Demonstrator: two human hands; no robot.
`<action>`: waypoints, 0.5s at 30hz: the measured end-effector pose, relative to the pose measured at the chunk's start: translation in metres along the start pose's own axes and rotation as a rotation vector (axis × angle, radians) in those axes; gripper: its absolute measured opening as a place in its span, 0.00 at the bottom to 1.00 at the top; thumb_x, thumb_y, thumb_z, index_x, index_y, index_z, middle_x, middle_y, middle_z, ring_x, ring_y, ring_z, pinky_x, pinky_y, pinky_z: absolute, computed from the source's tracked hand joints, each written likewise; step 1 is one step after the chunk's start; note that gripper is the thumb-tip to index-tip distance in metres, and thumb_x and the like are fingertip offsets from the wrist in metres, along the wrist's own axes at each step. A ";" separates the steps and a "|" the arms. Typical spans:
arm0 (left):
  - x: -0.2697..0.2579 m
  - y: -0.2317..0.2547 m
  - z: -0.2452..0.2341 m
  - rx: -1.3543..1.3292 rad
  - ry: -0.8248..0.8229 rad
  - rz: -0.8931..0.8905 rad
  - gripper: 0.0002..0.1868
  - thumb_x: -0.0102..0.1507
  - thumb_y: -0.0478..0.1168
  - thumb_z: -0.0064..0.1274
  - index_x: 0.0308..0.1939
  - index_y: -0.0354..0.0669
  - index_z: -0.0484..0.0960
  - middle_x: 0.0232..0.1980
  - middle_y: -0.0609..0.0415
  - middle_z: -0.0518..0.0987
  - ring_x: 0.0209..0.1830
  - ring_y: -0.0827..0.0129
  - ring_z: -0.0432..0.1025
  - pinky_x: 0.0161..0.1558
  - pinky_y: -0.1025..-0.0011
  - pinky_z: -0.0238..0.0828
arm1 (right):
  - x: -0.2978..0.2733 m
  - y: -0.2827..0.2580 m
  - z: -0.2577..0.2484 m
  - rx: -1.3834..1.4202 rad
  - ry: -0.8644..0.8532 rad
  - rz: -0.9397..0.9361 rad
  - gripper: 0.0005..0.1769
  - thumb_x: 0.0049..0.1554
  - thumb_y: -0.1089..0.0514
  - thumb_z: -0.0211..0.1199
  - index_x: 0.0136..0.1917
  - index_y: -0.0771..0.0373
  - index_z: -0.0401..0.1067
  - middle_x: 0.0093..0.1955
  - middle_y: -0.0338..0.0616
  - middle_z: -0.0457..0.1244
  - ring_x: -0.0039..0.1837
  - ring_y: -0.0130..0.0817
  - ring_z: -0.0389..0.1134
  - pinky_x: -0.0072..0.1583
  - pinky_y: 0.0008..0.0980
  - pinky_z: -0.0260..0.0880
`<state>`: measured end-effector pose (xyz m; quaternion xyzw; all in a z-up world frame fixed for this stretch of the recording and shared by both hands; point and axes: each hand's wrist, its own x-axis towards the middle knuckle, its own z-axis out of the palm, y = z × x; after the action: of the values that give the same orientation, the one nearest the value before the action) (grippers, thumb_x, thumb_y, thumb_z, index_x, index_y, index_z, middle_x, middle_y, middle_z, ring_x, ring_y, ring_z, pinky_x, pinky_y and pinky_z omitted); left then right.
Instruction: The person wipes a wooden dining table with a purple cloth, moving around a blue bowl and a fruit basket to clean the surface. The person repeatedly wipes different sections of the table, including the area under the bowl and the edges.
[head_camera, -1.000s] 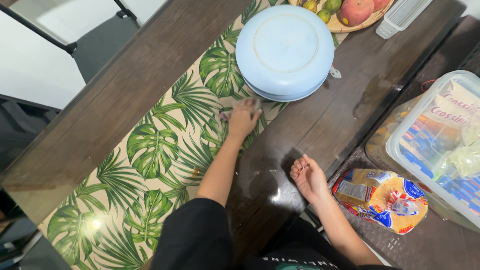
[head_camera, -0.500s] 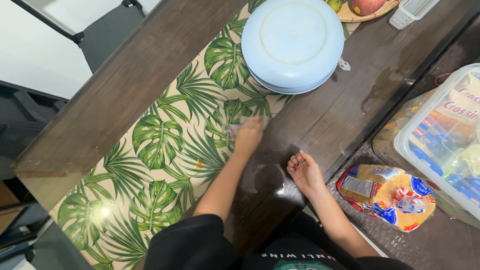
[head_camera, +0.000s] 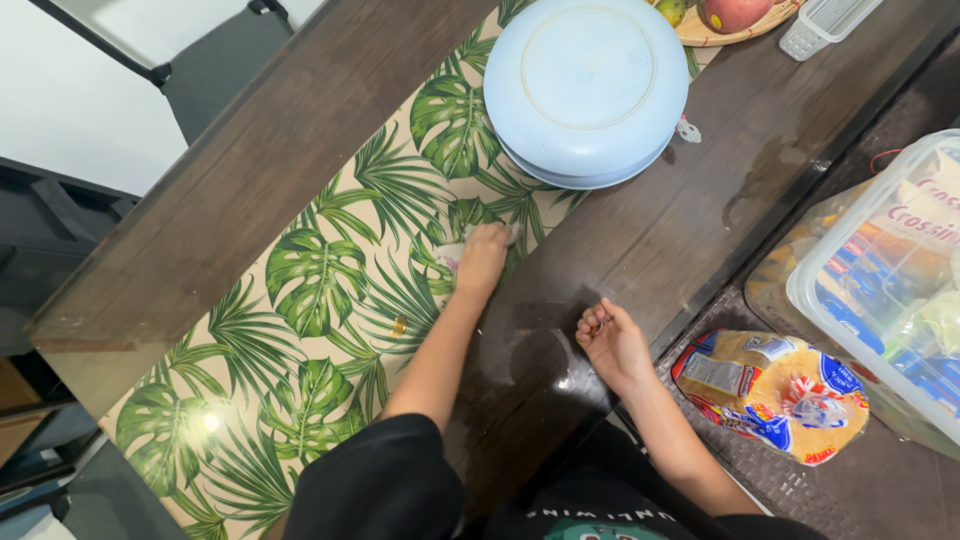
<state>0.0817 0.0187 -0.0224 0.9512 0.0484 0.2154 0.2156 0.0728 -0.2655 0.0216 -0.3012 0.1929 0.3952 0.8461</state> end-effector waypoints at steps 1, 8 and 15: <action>0.003 0.000 0.005 0.017 0.005 -0.022 0.13 0.58 0.30 0.50 0.46 0.36 0.82 0.49 0.47 0.80 0.52 0.52 0.73 0.56 0.59 0.70 | 0.001 0.000 0.002 -0.001 0.004 -0.006 0.16 0.64 0.51 0.54 0.37 0.57 0.59 0.38 0.39 0.55 0.43 0.31 0.58 0.48 0.29 0.61; -0.014 0.003 0.012 -0.025 -0.024 0.042 0.11 0.59 0.30 0.49 0.45 0.35 0.81 0.51 0.45 0.81 0.54 0.51 0.73 0.58 0.58 0.69 | 0.002 0.002 0.008 -0.026 -0.022 0.002 0.16 0.64 0.51 0.54 0.38 0.58 0.59 0.37 0.39 0.55 0.43 0.32 0.57 0.47 0.30 0.61; -0.020 0.017 0.036 -0.022 -0.061 0.105 0.15 0.57 0.29 0.48 0.47 0.33 0.81 0.51 0.44 0.80 0.55 0.51 0.72 0.61 0.59 0.68 | 0.001 -0.005 0.010 -0.026 -0.016 -0.017 0.15 0.65 0.51 0.54 0.38 0.57 0.59 0.38 0.39 0.55 0.43 0.31 0.57 0.47 0.30 0.61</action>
<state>0.0797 -0.0146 -0.0524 0.9561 -0.0107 0.1979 0.2160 0.0780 -0.2610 0.0302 -0.3104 0.1782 0.3928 0.8471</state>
